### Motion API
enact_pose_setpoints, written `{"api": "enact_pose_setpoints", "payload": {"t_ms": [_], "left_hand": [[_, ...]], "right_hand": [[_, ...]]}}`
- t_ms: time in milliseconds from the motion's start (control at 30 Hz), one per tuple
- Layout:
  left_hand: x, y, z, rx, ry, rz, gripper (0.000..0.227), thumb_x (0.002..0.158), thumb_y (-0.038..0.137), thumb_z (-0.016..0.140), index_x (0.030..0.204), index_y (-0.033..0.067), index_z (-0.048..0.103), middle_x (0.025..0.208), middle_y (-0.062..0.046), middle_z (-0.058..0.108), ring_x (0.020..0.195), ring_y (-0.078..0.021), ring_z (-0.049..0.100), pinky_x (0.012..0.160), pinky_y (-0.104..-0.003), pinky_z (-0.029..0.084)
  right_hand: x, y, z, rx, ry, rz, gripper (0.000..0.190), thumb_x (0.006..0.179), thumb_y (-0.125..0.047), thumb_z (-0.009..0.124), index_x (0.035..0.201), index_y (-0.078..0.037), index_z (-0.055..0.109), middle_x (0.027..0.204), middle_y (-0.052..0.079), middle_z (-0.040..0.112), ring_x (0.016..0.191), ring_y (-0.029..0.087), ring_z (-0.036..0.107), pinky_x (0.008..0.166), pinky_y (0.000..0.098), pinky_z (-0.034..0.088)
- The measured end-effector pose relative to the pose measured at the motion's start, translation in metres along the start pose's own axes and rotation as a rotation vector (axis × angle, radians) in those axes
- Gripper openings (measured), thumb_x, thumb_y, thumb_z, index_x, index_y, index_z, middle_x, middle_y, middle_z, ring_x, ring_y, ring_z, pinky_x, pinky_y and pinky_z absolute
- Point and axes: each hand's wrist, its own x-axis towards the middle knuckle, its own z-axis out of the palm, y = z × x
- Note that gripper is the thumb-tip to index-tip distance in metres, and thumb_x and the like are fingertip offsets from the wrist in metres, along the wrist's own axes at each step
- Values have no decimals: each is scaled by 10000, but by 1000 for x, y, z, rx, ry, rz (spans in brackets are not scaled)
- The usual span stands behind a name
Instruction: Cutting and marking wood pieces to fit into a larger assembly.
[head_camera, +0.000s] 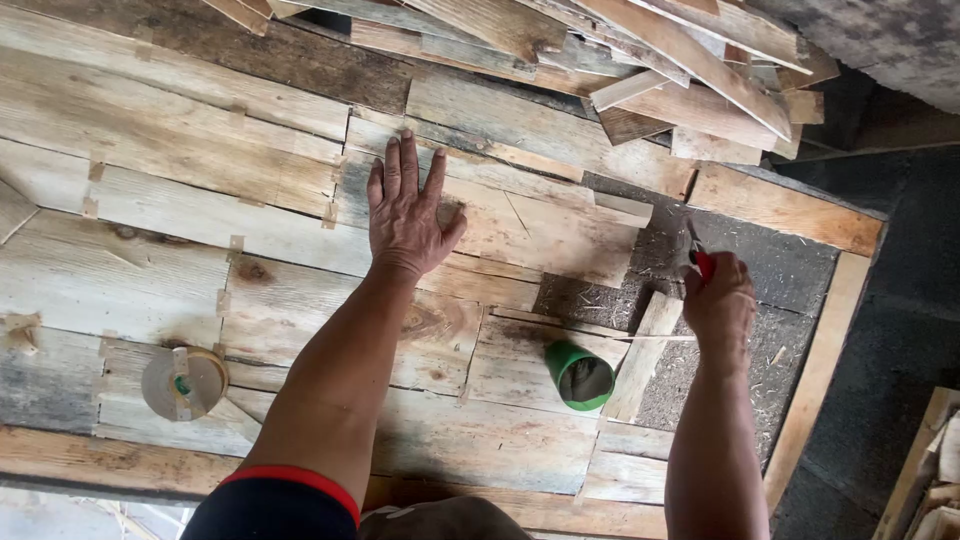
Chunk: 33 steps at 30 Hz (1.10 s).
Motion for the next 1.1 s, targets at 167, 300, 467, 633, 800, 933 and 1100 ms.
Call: {"api": "enact_pose_setpoints", "payload": {"t_ms": [167,300,467,633,800,933,1100], "left_hand": [[0,1,1,-11,17,7,862,953,612,528,1645,147,307,1706,-258,82,1569,-427,95,1235,-582,123],[-2,3,-1,14,15,13,858,956,610,527,1639,136,315,1703,-268,101,1563,-443,109,1226,-589,135],[-3,7,-3,18,28,27,862,966,608,537,1642,121,317,1702,-275,108,1565,-449,113,1226,-595,139],[-2,9,-5,53,12,16,856,959,600,535,1638,122,324,1703,-270,111,1564,-445,108,1225,-594,136],[-2,10,-4,80,9,19,839,969,594,509,1631,110,329,1701,-276,106,1565,-439,103,1214,-583,142],[-1,9,-4,82,15,24,835,976,597,505,1631,109,331,1700,-274,110,1563,-441,107,1220,-583,143],[-1,10,-5,70,17,29,839,969,589,507,1632,108,329,1698,-275,107,1558,-447,107,1214,-585,141]], "right_hand": [[-20,50,36,171,32,174,473,1006,-312,691,1342,-60,472,1192,201,541,1051,380,565,898,565,483],[-34,51,45,139,175,162,467,989,-291,718,1322,-49,498,1250,226,540,1146,403,538,1021,563,443],[-29,-10,8,-98,209,7,595,1020,-319,643,1506,-82,393,1534,173,413,1392,373,398,1156,548,259],[-21,-90,-3,-210,-45,-389,714,1071,-473,400,1627,-103,146,1723,82,58,1597,281,47,1251,540,-61],[-16,-118,8,-218,33,-660,829,1014,-552,305,1631,-33,110,1722,159,55,1591,309,38,1274,533,-57],[-4,-118,24,-314,0,-633,816,1033,-574,250,1624,-35,91,1720,161,51,1582,318,47,1250,542,-50],[-3,-119,34,-203,47,-646,811,1055,-596,188,1636,-41,76,1721,171,62,1588,333,54,1281,502,-32]]}}
